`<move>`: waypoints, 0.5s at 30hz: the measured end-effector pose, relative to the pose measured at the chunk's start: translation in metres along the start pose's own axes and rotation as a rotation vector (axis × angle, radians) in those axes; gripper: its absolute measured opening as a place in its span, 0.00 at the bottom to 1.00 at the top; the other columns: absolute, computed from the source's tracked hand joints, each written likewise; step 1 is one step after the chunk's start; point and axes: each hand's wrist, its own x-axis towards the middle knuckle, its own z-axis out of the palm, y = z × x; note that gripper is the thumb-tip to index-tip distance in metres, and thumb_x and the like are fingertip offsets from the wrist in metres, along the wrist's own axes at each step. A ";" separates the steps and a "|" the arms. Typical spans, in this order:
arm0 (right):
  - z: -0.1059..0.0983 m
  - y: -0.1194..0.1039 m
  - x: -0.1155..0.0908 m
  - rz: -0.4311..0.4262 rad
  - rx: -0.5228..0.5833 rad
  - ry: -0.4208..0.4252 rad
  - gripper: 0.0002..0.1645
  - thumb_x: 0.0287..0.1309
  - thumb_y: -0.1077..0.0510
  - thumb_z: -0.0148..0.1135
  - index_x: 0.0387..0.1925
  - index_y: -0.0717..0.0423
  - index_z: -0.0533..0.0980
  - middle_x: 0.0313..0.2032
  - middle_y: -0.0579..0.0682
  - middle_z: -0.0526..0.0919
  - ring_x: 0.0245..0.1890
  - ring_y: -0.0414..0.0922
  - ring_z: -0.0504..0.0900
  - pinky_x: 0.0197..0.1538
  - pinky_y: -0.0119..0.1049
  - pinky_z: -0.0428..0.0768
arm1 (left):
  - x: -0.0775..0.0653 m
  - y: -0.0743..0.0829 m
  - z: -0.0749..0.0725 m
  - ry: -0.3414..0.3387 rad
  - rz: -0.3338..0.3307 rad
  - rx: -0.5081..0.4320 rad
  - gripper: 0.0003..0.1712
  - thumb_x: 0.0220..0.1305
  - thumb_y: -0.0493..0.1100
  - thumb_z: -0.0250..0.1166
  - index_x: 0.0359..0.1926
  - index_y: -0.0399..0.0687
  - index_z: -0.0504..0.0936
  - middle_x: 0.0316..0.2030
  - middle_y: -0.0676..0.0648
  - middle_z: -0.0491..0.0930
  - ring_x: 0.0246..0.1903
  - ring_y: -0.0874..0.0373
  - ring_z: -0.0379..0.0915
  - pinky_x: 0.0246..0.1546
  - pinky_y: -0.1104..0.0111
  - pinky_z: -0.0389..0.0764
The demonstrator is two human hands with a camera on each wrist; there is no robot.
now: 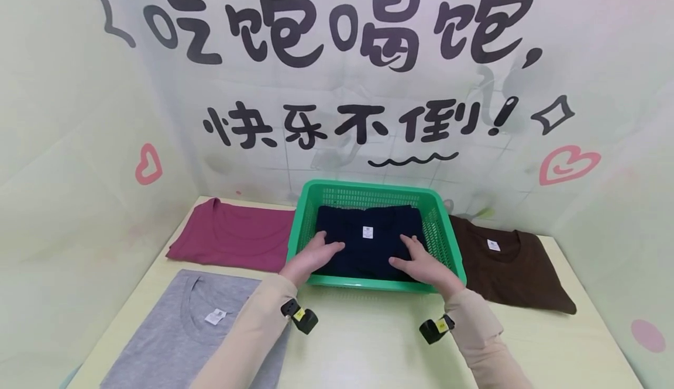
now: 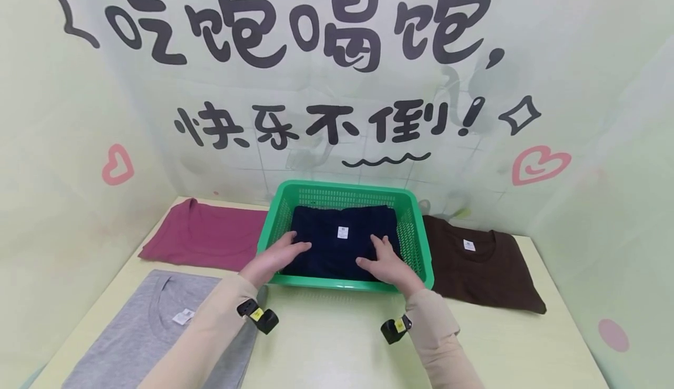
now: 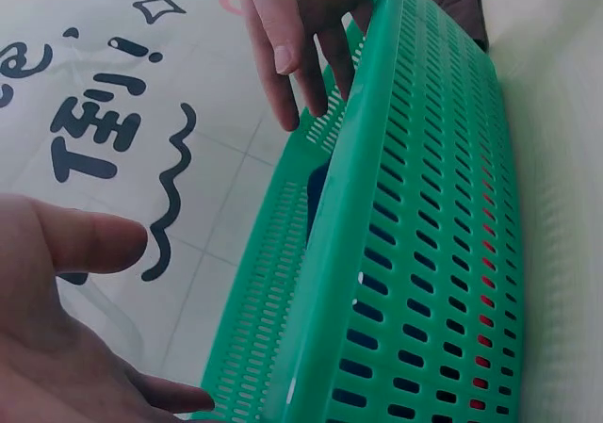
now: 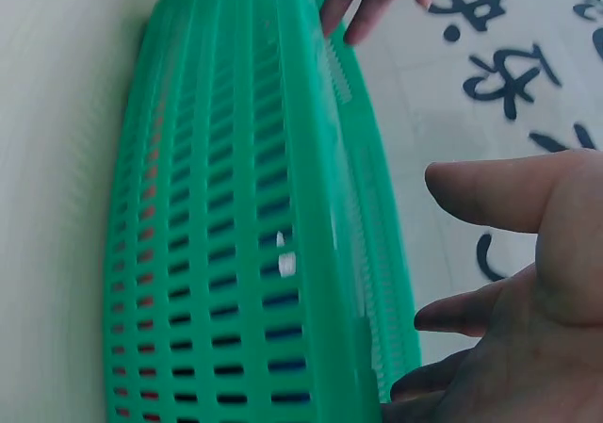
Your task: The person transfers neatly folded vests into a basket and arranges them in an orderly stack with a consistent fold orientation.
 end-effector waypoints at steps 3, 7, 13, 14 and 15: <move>0.007 -0.002 -0.007 -0.030 0.014 0.004 0.44 0.62 0.48 0.51 0.69 0.62 0.41 0.68 0.66 0.32 0.67 0.62 0.33 0.63 0.61 0.45 | -0.009 0.001 -0.001 -0.014 0.019 -0.001 0.40 0.65 0.48 0.51 0.68 0.32 0.44 0.67 0.32 0.45 0.66 0.39 0.42 0.63 0.48 0.50; 0.016 -0.007 -0.014 -0.070 0.043 0.012 0.45 0.61 0.50 0.53 0.69 0.62 0.41 0.68 0.65 0.32 0.68 0.61 0.33 0.63 0.60 0.45 | -0.022 0.002 -0.003 -0.020 0.049 -0.003 0.39 0.65 0.48 0.50 0.68 0.34 0.44 0.67 0.33 0.45 0.66 0.39 0.42 0.62 0.47 0.51; 0.031 -0.016 -0.028 -0.121 0.089 0.054 0.46 0.60 0.50 0.55 0.69 0.60 0.43 0.69 0.63 0.34 0.68 0.60 0.34 0.63 0.62 0.46 | -0.043 0.001 -0.009 -0.008 0.129 -0.046 0.38 0.65 0.49 0.51 0.68 0.35 0.46 0.67 0.33 0.46 0.66 0.38 0.41 0.61 0.46 0.51; 0.033 -0.017 -0.031 -0.132 0.091 0.062 0.46 0.60 0.51 0.55 0.69 0.60 0.43 0.69 0.63 0.34 0.68 0.60 0.34 0.62 0.62 0.46 | -0.046 0.000 -0.010 -0.006 0.144 -0.054 0.39 0.65 0.49 0.51 0.68 0.35 0.46 0.67 0.33 0.46 0.66 0.38 0.41 0.61 0.46 0.51; 0.036 -0.018 -0.033 -0.146 0.088 0.073 0.45 0.59 0.51 0.56 0.69 0.61 0.44 0.69 0.63 0.35 0.68 0.61 0.35 0.62 0.62 0.46 | -0.048 -0.002 -0.012 -0.007 0.164 -0.045 0.40 0.65 0.52 0.51 0.68 0.35 0.46 0.67 0.32 0.46 0.65 0.36 0.41 0.61 0.46 0.52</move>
